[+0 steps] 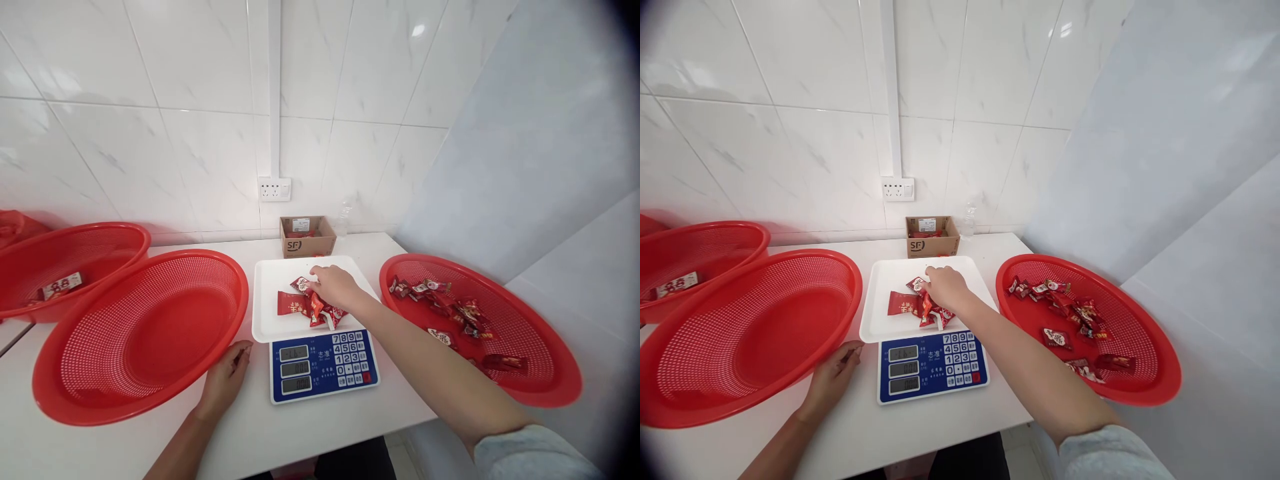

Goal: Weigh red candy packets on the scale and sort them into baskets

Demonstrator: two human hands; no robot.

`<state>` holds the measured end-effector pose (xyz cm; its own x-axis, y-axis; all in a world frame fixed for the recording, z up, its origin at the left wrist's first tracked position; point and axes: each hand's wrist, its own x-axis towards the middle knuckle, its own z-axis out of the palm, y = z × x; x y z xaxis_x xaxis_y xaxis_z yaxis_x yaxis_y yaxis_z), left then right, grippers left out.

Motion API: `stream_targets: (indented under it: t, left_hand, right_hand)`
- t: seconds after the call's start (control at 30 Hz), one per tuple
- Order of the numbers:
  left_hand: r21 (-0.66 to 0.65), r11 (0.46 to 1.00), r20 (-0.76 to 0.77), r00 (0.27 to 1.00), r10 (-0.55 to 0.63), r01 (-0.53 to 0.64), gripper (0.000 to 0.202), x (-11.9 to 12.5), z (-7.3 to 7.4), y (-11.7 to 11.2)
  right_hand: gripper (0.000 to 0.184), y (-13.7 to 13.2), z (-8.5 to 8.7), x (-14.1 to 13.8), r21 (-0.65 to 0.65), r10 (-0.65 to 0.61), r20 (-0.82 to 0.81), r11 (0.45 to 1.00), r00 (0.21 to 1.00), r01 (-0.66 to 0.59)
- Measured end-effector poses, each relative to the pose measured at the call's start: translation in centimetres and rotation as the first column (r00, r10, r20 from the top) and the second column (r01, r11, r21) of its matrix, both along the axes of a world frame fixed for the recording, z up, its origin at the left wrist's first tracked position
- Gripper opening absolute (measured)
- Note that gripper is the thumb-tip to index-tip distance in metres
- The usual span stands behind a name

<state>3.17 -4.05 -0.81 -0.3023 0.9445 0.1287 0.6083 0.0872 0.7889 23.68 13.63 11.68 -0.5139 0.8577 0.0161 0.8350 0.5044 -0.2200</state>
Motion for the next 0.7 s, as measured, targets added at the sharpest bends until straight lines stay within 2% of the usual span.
stream_targets:
  t: [0.17, 0.37, 0.57, 0.7]
  left_hand:
    - [-0.022, 1.000, 0.002, 1.000, 0.012, -0.012, 0.032, -0.1, 0.0, 0.0]
    - [-0.018, 1.000, -0.003, 1.000, -0.014, 0.014, 0.031, -0.2, -0.2, -0.1]
    - [-0.022, 1.000, 0.004, 1.000, -0.001, 0.001, 0.031, -0.1, -0.1, 0.0]
    - [-0.015, 1.000, 0.009, 1.000, -0.001, 0.001, 0.031, -0.1, -0.2, -0.1]
  right_hand:
    - [0.038, 0.3, 0.0, -0.8, -0.002, -0.008, 0.044, 1.000, 0.999, 0.008]
    - [0.037, 0.7, -0.5, -1.6, -0.014, 0.040, -0.002, 0.999, 0.999, -0.040]
    - [0.032, 0.3, -0.3, -1.9, 0.019, 0.050, -0.166, 0.999, 0.985, -0.047]
    - [0.028, -0.4, 1.2, 1.0, 0.118, 0.033, -0.371, 0.993, 0.928, 0.011]
